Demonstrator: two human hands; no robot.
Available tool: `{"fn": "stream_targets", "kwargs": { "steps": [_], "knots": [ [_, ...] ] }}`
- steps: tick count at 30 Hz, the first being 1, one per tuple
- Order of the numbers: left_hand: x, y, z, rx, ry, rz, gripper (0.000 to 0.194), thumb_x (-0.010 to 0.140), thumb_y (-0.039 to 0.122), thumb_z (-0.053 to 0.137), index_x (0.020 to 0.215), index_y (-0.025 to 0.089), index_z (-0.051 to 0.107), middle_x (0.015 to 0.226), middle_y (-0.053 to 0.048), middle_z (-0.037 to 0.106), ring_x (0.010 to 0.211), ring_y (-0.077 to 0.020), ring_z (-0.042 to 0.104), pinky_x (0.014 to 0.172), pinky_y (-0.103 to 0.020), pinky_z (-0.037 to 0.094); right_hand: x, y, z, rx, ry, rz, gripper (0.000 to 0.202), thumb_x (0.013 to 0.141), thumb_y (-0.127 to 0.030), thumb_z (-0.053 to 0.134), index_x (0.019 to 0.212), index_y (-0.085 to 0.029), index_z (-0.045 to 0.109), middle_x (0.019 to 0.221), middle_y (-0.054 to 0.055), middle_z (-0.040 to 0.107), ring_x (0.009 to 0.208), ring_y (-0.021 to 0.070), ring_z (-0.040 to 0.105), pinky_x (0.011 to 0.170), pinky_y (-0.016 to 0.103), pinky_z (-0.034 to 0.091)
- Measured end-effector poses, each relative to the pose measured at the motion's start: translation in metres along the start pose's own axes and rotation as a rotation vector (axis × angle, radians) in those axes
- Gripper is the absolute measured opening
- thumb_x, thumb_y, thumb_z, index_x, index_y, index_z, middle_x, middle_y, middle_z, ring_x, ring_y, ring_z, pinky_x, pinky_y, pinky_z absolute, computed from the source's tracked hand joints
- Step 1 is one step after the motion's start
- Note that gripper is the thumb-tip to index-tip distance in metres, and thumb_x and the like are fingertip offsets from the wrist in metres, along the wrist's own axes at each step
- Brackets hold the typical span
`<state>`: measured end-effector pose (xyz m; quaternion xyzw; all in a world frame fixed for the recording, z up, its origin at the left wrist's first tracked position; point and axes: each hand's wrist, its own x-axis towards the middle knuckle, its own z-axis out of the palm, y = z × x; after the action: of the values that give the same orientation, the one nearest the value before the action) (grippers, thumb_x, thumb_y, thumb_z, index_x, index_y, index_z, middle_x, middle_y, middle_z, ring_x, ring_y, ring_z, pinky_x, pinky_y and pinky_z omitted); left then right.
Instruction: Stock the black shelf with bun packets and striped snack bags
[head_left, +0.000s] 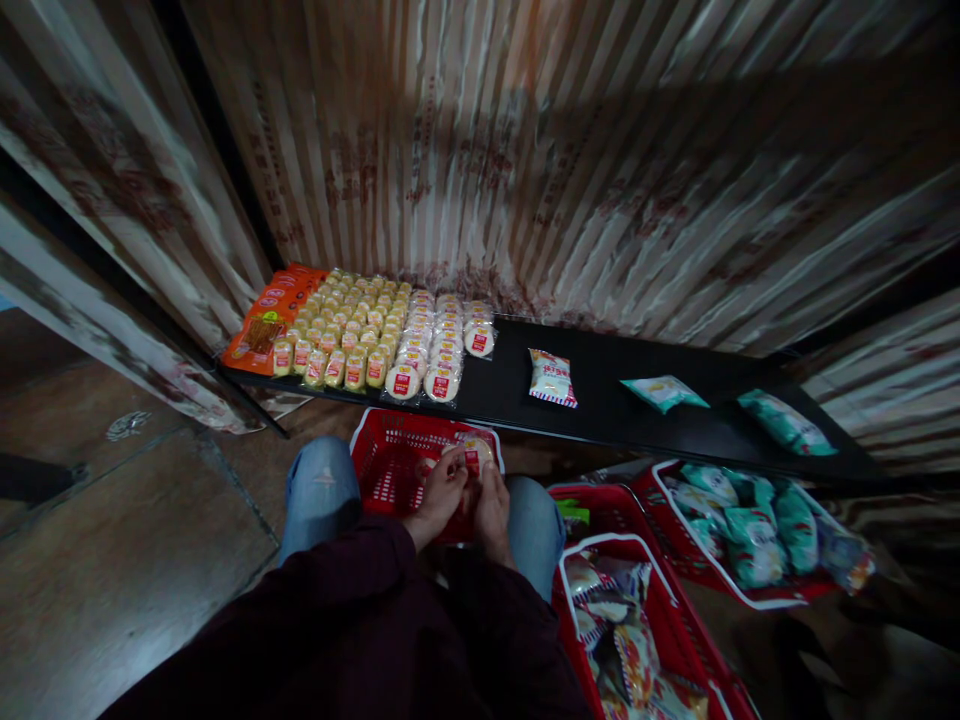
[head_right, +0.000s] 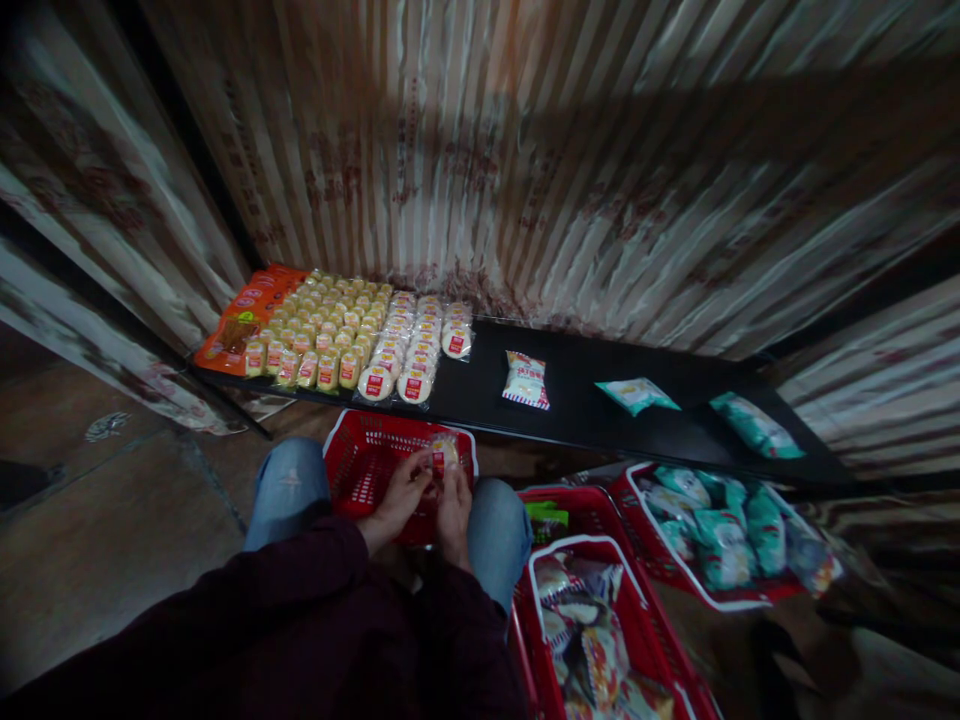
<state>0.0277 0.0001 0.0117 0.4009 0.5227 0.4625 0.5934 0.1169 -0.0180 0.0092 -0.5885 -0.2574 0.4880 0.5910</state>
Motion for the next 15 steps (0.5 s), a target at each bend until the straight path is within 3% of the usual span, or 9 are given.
{"fn": "stream_targets", "kwargs": {
  "steps": [3, 6, 10, 15],
  "knots": [
    [0.002, -0.001, 0.005, 0.020, 0.009, 0.006, 0.040, 0.079, 0.011, 0.057, 0.118, 0.022, 0.062, 0.105, -0.007, 0.070, 0.086, -0.0159, 0.068, 0.080, -0.031, 0.056, 0.006, -0.002, -0.001, 0.028, 0.069, 0.039, 0.040, 0.074, -0.058, 0.063, 0.094, -0.025, 0.072, 0.096, 0.008, 0.077, 0.090, 0.0278, 0.071, 0.075, 0.037, 0.057],
    [0.005, 0.001, 0.008, 0.042, 0.032, 0.032, 0.040, 0.079, 0.011, 0.056, 0.116, 0.023, 0.062, 0.099, -0.005, 0.071, 0.080, -0.0158, 0.067, 0.078, -0.032, 0.056, 0.011, -0.005, -0.001, 0.054, 0.091, 0.017, 0.039, 0.074, -0.053, 0.064, 0.102, -0.027, 0.069, 0.094, 0.005, 0.077, 0.084, 0.0238, 0.071, 0.072, 0.034, 0.056],
    [0.006, 0.008, 0.008, 0.097, 0.067, 0.093, 0.039, 0.079, 0.009, 0.054, 0.114, 0.022, 0.064, 0.106, -0.006, 0.070, 0.090, -0.0169, 0.066, 0.085, -0.033, 0.054, 0.020, -0.006, -0.002, 0.049, 0.147, -0.070, 0.038, 0.074, -0.047, 0.068, 0.107, -0.031, 0.067, 0.102, 0.001, 0.075, 0.086, 0.0191, 0.070, 0.074, 0.029, 0.055],
    [0.010, 0.018, 0.008, 0.188, 0.093, 0.142, 0.043, 0.076, 0.002, 0.050, 0.113, 0.020, 0.064, 0.118, -0.008, 0.066, 0.107, -0.0186, 0.062, 0.098, -0.036, 0.048, 0.029, -0.005, -0.001, 0.012, 0.132, -0.077, 0.034, 0.076, -0.047, 0.067, 0.106, -0.031, 0.068, 0.100, 0.000, 0.076, 0.083, 0.0194, 0.070, 0.070, 0.030, 0.055]
  ]
}}
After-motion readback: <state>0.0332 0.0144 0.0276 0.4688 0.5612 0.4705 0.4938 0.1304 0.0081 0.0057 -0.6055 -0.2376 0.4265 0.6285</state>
